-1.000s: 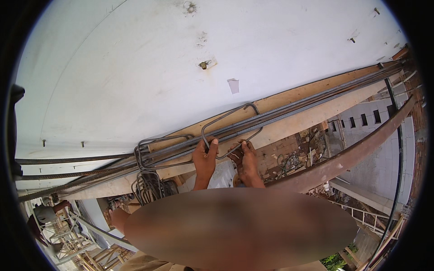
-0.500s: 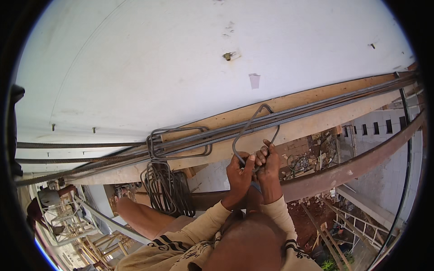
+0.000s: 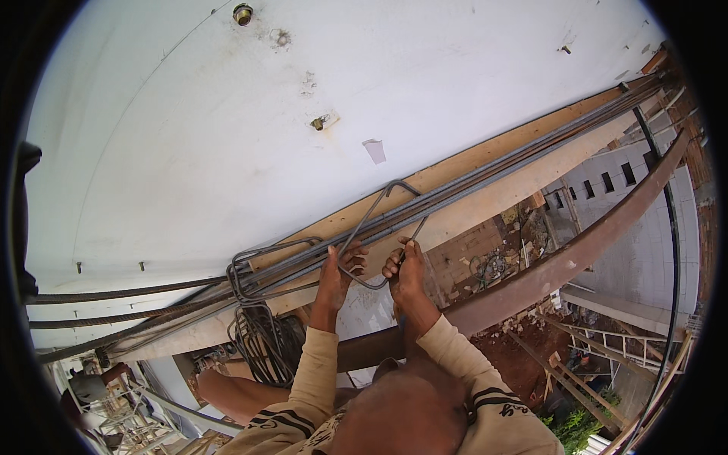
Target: The person places U-shaped rebar stirrups around longitudinal rebars on a ceiling beam and secures them with wire ties. The person repeatedly picks up stirrups, positions them, and twists wire to fasten them in place.
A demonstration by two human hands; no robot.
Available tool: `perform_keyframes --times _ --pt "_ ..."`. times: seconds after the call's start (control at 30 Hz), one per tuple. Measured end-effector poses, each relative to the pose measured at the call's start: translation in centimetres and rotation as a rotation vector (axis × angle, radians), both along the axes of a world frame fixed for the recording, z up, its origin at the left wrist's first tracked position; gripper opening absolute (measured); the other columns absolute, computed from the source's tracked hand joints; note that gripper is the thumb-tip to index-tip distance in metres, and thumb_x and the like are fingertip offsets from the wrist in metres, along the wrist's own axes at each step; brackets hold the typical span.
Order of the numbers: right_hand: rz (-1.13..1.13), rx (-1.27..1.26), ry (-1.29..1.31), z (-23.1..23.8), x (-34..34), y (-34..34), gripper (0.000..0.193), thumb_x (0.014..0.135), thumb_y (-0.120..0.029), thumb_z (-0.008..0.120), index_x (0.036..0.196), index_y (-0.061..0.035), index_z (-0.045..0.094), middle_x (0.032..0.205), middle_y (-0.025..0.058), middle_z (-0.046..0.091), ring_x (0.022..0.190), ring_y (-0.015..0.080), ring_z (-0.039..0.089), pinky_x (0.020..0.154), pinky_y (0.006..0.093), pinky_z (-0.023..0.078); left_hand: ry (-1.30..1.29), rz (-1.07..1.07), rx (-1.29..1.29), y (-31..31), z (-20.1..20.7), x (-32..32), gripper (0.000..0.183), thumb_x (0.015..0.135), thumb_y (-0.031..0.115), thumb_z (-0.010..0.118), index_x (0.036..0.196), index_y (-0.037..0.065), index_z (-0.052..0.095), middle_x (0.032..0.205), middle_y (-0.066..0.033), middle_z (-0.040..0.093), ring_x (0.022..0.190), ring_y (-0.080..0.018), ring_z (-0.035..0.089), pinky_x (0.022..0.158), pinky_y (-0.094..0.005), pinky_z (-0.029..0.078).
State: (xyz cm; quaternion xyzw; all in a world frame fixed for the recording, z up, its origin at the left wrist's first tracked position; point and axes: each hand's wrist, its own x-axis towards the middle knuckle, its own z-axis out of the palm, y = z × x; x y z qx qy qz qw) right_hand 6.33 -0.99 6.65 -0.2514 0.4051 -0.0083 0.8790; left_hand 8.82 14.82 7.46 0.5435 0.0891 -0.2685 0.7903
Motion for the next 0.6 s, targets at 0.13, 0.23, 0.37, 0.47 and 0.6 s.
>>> perform_keyframes --times 0.13,0.23,0.37,0.47,0.6 --pt "0.230 -0.079 0.021 0.2 -0.1 0.7 0.019 0.112 -0.026 0.040 0.112 -0.0094 0.049 0.085 0.0093 0.062 0.069 0.0201 0.063 0.065 0.0360 0.058 -0.045 0.176 0.258 0.6 0.4 3.6 0.045 0.107 0.044 0.055 0.107 0.001 0.070 0.080 -0.0027 0.064 0.066 -0.0097 0.055 0.061 -0.0252 0.044" --pt "0.491 -0.085 0.000 -0.2 -0.4 1.6 0.016 0.111 -0.024 0.044 0.112 -0.0088 0.048 0.096 0.0140 0.070 0.079 0.0237 0.070 0.073 0.0393 0.062 -0.092 0.220 0.460 3.2 1.2 5.5 0.040 0.105 0.038 0.060 0.097 0.000 0.072 0.068 0.0001 0.058 0.056 -0.0076 0.050 0.052 -0.0242 0.039" --pt "0.617 -0.088 -0.065 -1.8 -0.6 2.0 0.015 0.108 -0.023 0.053 0.112 -0.0081 0.051 0.096 0.0138 0.072 0.078 0.0229 0.072 0.072 0.0365 0.061 -0.261 0.119 0.756 4.9 1.5 6.8 0.038 0.102 0.033 0.064 0.087 -0.001 0.072 0.061 0.0020 0.053 0.052 -0.0059 0.046 0.047 -0.0242 0.035" --pt "0.584 -0.223 -0.057 -2.8 -0.8 0.1 0.018 0.107 -0.024 0.055 0.114 -0.0072 0.055 0.096 0.0132 0.071 0.078 0.0216 0.071 0.071 0.0355 0.061 -0.271 0.124 0.766 4.8 1.6 6.8 0.038 0.100 0.032 0.066 0.085 -0.003 0.071 0.058 -0.0030 0.051 0.052 -0.0086 0.047 0.049 -0.0287 0.037" --pt "0.312 -0.345 0.005 -3.5 0.1 -4.8 0.027 0.105 -0.026 0.058 0.122 -0.0052 0.056 0.098 0.0134 0.072 0.077 0.0202 0.071 0.070 0.0339 0.060 -0.491 0.185 0.902 4.0 1.4 5.9 0.038 0.100 0.033 0.067 0.086 -0.002 0.072 0.057 0.0008 0.048 0.049 -0.0059 0.042 0.046 -0.0276 0.035"
